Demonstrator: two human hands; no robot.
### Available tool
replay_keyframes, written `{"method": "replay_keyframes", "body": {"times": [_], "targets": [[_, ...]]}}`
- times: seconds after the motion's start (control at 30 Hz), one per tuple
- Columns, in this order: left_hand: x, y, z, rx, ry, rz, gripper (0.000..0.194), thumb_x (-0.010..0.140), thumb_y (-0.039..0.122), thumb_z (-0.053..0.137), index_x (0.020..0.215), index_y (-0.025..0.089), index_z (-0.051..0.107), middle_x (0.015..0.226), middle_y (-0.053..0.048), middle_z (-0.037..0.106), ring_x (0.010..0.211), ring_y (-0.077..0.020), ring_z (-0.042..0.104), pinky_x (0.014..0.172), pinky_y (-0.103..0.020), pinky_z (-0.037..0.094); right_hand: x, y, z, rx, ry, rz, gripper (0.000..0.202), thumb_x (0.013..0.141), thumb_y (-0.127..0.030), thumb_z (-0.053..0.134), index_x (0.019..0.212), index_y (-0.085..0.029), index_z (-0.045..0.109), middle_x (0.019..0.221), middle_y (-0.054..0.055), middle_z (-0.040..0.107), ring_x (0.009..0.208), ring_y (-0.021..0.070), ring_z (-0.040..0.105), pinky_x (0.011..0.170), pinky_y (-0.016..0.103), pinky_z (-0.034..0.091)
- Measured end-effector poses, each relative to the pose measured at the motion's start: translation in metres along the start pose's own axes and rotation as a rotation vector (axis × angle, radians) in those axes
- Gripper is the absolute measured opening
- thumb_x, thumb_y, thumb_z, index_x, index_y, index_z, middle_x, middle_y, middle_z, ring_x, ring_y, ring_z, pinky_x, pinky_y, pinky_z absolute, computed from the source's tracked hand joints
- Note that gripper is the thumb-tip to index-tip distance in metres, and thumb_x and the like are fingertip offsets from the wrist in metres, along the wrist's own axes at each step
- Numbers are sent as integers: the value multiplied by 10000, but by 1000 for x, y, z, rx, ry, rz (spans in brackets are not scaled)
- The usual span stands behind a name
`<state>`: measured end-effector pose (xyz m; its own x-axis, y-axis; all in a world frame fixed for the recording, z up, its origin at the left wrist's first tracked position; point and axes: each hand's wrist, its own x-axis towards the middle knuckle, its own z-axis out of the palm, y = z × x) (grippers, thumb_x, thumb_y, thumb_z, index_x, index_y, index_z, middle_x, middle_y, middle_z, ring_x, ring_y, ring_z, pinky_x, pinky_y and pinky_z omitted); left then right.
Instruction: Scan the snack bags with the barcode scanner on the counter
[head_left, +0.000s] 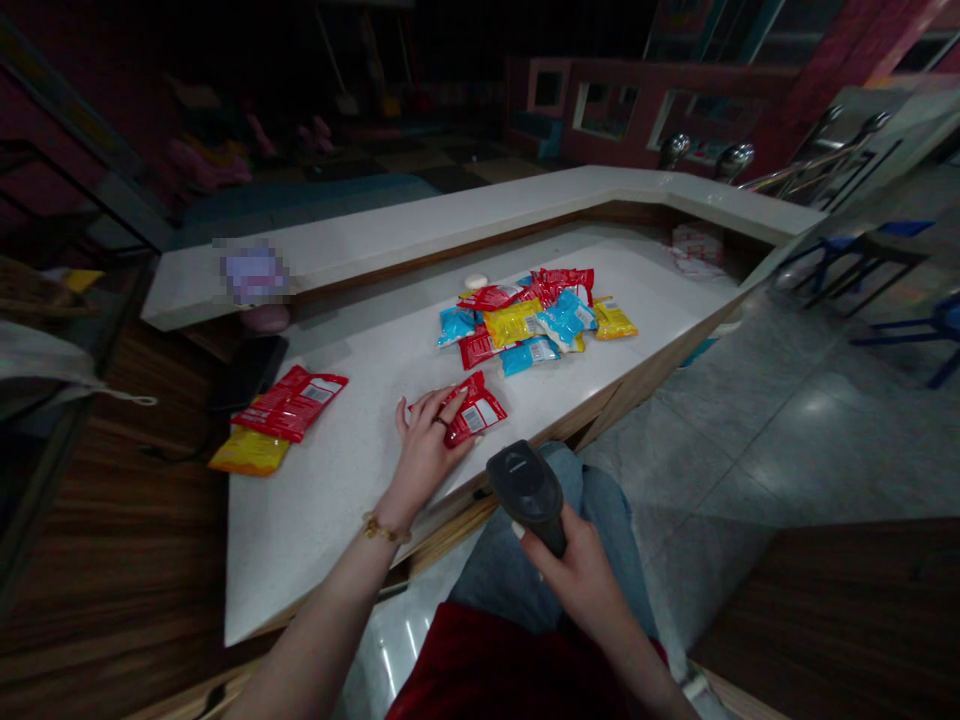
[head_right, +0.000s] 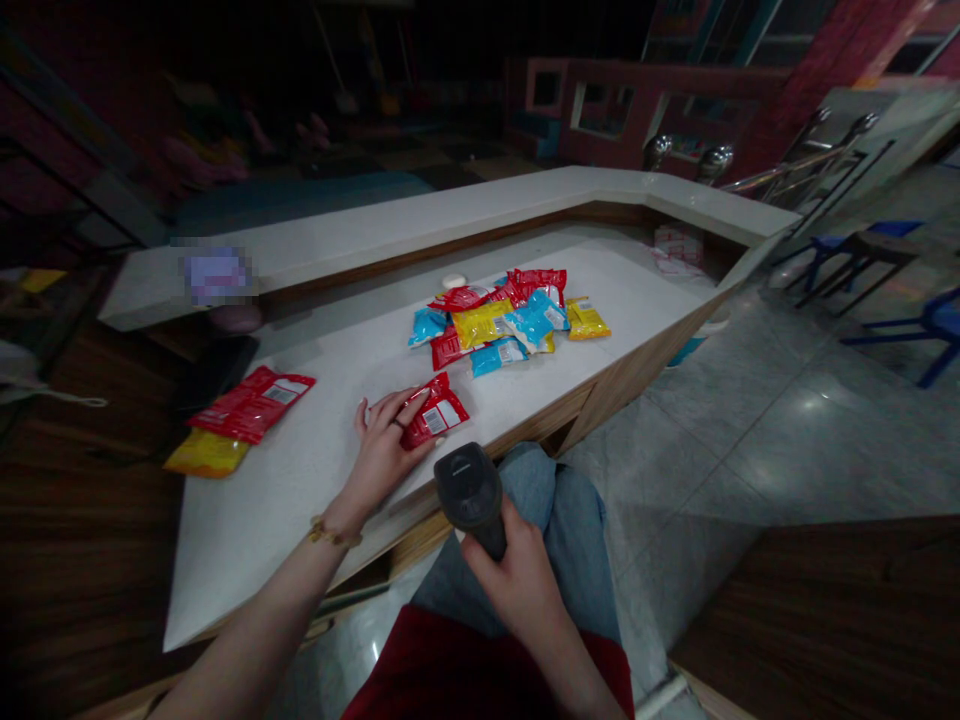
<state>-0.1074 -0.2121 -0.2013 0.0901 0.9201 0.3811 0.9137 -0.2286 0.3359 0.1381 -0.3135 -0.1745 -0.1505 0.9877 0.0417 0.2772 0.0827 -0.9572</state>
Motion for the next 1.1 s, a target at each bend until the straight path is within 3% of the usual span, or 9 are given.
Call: {"method": "replay_keyframes", "body": {"times": [0.1,0.2,0.37,0.47,0.57,0.67,0.8,0.97,1.1], "targets": [[4,-2,1,-26,-2,-15,690,944,391,807,1584,276,577,1572,-145,628,1452,-356,553,1339,-653,176,0,3,-1,0,14,8,278,881,-294,617,1089,-174,758,711,-2,692,613,208,671,621,266,552],[27,0,-3,-43,-6,6,672,956,401,790,1582,275,581,1581,-142,622,1459,-348,550,1341,-641,184,0,6,-4,2,21,18,264,886,-297,627,1083,-181,759,725,8,710,633,223,695,640,278,566],[123,22,-16,-32,38,99,711,971,456,768,1622,281,544,1652,-138,562,1536,-354,485,1366,-629,122,0,10,-7,22,38,29,261,901,-313,639,1100,-189,755,676,-2,684,563,222,658,571,277,548],[183,38,-18,-26,35,126,764,975,467,759,1665,286,486,1752,-130,443,1611,-358,399,1377,-636,60,1,10,-9,21,59,31,259,900,-303,639,1103,-187,754,675,-3,687,559,219,654,556,272,541],[207,43,-12,-29,11,95,778,1004,484,704,1699,267,430,1805,-143,341,1659,-375,322,1371,-665,59,2,11,-12,20,78,41,237,904,-295,641,1084,-190,754,690,5,699,570,217,663,551,267,539],[186,34,-7,-44,-5,56,740,1024,457,652,1700,249,432,1795,-155,358,1659,-386,325,1361,-681,101,3,13,-13,23,77,63,245,910,-328,644,1083,-188,747,655,-4,670,525,209,626,497,263,506],[118,3,-13,-45,15,-14,698,1022,451,624,1679,282,459,1777,-143,399,1632,-372,377,1354,-680,145,4,16,-10,24,42,95,277,925,-399,645,1073,-190,748,623,-12,639,490,204,598,459,261,479],[32,-45,-43,65,64,-204,657,1024,475,589,1633,241,510,1751,-172,430,1609,-383,407,1349,-684,190,2,14,-4,10,2,74,272,919,-410,659,1066,-201,753,564,-30,599,480,216,596,475,277,486],[-10,-86,-70,190,139,-358,680,1000,476,612,1617,202,524,1742,-213,423,1599,-434,402,1344,-719,182,0,12,-2,4,-18,74,281,913,-419,655,1064,-201,749,565,-28,603,498,230,617,507,292,509]]}}
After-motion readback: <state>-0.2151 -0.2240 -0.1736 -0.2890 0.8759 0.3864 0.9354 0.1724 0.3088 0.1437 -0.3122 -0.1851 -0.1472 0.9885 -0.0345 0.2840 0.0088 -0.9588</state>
